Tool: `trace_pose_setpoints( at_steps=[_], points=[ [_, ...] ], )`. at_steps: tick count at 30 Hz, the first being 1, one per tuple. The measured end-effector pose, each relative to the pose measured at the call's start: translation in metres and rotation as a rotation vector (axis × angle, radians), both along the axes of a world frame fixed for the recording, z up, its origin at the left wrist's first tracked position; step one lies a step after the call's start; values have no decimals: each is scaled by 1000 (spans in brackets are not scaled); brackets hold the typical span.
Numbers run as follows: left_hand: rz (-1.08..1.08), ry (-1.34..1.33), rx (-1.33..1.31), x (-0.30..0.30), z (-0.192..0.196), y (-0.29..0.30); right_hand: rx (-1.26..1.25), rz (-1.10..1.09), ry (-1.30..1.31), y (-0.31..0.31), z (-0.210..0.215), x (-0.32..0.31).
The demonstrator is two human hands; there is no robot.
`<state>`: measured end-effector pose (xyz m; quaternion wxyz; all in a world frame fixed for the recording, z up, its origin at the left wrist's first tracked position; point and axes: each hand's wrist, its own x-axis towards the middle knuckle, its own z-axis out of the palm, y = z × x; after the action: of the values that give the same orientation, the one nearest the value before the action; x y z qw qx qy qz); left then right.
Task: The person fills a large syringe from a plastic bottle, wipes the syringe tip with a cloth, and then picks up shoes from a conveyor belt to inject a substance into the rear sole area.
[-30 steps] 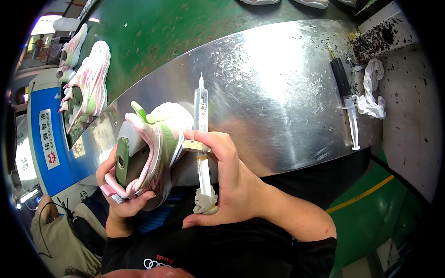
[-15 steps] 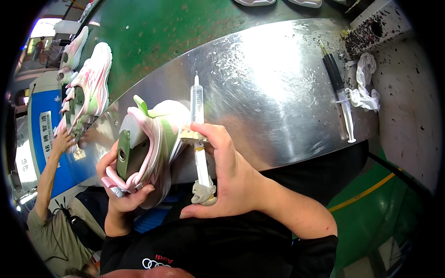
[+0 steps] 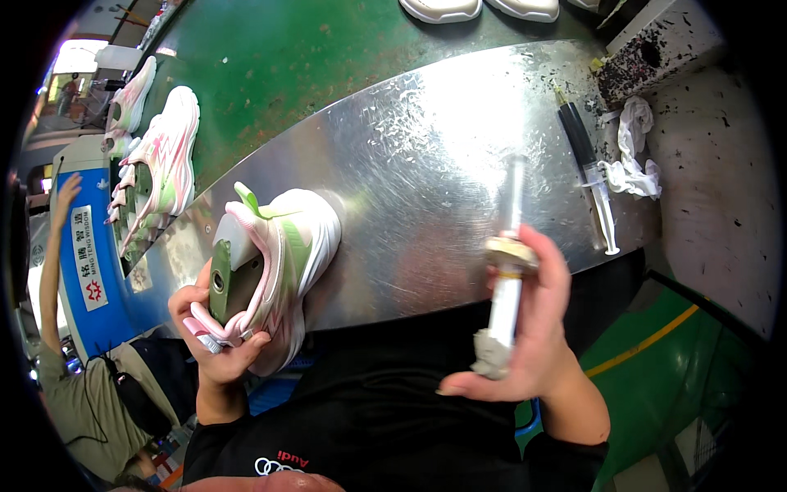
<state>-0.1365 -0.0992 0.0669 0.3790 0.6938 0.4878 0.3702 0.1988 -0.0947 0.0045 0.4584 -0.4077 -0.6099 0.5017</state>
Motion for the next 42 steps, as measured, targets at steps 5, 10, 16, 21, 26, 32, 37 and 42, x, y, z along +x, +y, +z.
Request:
trace_pose_setpoints(
  at_steps=[5,10,16,21,26,32,37,42],
  points=[
    [25,20,-54,4,2,1,-345,-149,81,-22,16,15],
    [48,-43,-46,-1,-6,-3,-361,67,394,-39,28,-5],
    [34,-64,-25,-1,-10,0,-396,377,697,-19,21,-43],
    [30,-10,-2,-7,-13,-4,-394,428,682,-10,13,-54],
    [26,-13,-24,-2,-8,-1,-365,425,661,-6,10,-57],
    [44,-85,-36,1,-8,0,-359,409,668,-2,8,-63],
    [54,-106,-56,1,-7,0,-323,395,644,-3,9,-64],
    [51,-71,-59,2,-4,-1,-287,421,596,-4,11,-64]
  ],
)
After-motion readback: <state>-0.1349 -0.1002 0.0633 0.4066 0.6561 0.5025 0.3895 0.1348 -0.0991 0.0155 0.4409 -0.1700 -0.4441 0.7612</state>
